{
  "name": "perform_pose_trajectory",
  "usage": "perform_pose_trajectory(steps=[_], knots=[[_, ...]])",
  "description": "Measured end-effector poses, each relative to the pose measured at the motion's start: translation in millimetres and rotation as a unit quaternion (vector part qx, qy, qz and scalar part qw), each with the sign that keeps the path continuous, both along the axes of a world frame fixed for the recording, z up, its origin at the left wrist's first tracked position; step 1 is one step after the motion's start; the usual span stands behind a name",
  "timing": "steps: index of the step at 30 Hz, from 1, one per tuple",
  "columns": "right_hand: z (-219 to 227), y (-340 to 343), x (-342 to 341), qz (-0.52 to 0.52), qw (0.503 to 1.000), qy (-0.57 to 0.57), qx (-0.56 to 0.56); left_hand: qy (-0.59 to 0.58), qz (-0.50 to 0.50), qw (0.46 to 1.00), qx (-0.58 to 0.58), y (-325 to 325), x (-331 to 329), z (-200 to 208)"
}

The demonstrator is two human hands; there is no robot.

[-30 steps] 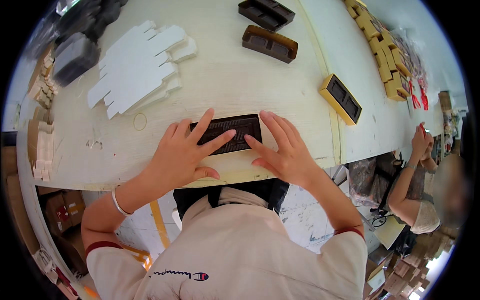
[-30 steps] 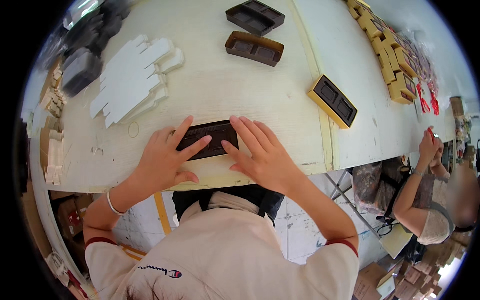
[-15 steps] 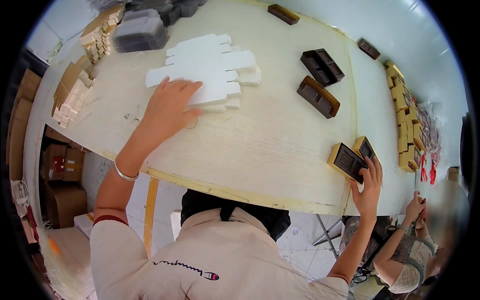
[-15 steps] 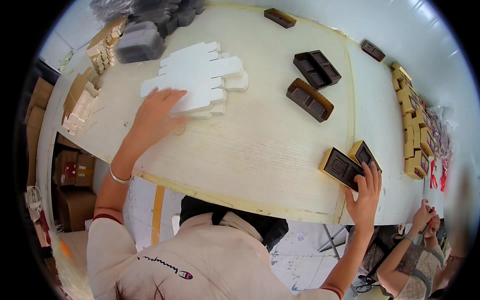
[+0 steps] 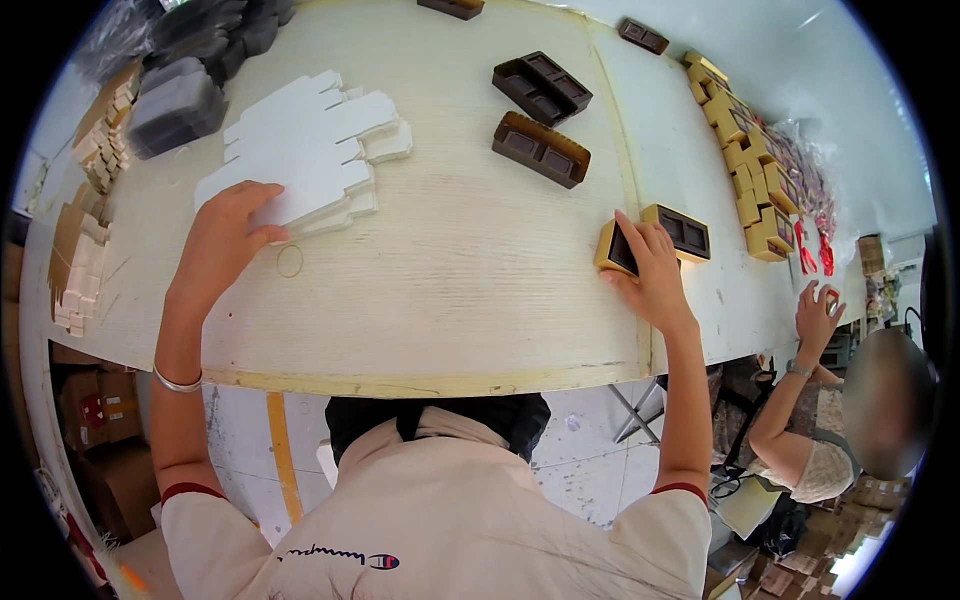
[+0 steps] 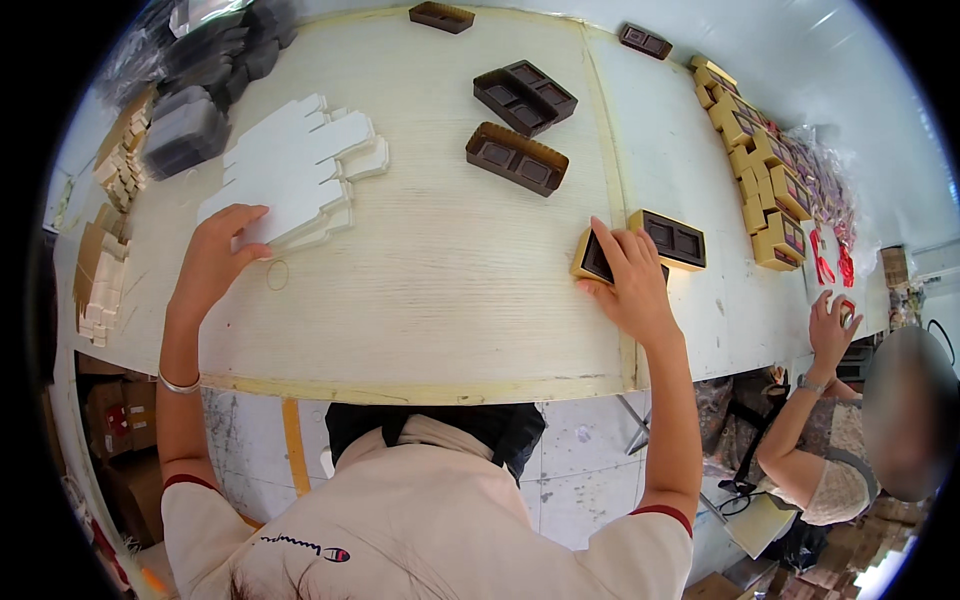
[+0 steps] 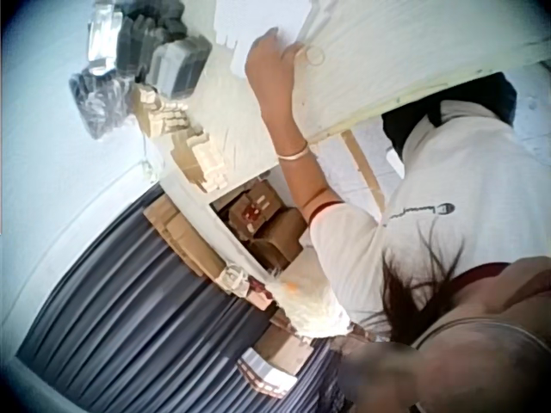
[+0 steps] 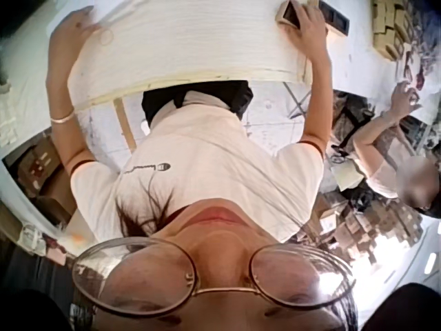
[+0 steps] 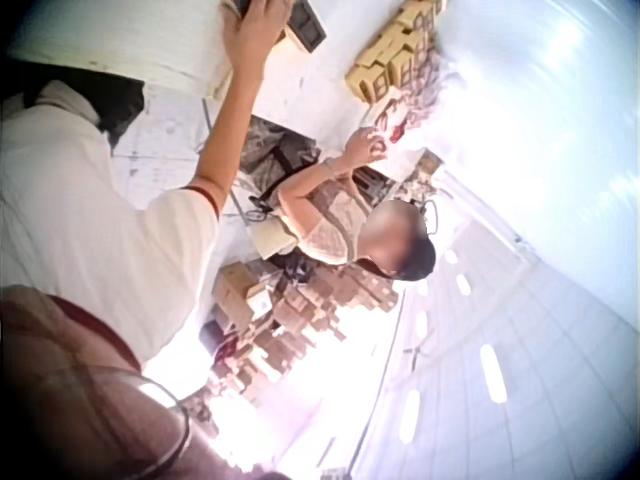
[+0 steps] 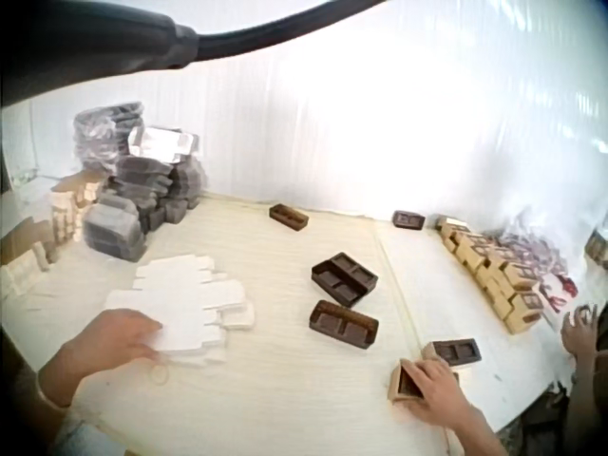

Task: The person folds flat cardboard pieces into small rectangular boxes and places dark plastic inserts inside each box. The person repeats this process multiple times, stacking the completed boxes on the table.

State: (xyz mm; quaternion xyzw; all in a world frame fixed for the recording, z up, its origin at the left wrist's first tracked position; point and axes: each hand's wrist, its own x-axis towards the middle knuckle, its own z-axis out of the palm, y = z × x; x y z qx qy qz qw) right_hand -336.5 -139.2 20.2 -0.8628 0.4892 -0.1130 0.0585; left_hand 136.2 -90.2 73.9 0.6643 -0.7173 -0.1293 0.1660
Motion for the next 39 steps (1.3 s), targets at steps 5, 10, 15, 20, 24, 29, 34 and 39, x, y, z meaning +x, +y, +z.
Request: perform_pose_trajectory(steps=[5, 10, 15, 20, 24, 29, 34, 39], knots=[[-18.2, 0.2, 6.5, -0.008, 0.991, 0.072, -0.115, -0.019, -0.01, 0.999, -0.028, 2.3, 0.1, -7.3], [-19.1, -3.9, 4.1, -0.015, 0.998, -0.026, -0.054, -0.049, -0.017, 0.998, -0.039, 1.7, 6.2, -14.3], [-11.7, -5.7, 3.4, -0.133, 0.939, -0.293, 0.122, -0.076, -0.054, 0.973, -0.21, 9.4, -25.3, -15.7], [-7.1, -1.3, 19.8, -0.14, 0.931, -0.302, 0.151, 0.038, -0.193, 0.961, -0.194, 20.4, -82.6, -17.5], [-14.9, -1.5, 19.5, -0.133, 0.939, -0.286, 0.135, 0.087, -0.282, 0.939, -0.176, 12.7, -129.7, -24.2], [-6.4, -2.8, 22.5, -0.152, 0.915, -0.341, 0.156, 0.173, -0.311, 0.932, -0.072, -10.5, -190.4, -36.0], [10.6, 7.2, -1.8, -0.154, 0.904, -0.391, -0.081, 0.242, -0.245, 0.938, -0.035, -31.5, -251.7, -37.7], [-6.0, 36.5, -24.9, -0.24, 0.915, -0.323, -0.032, 0.276, -0.193, 0.932, 0.134, -53.6, -282.0, -55.0]])
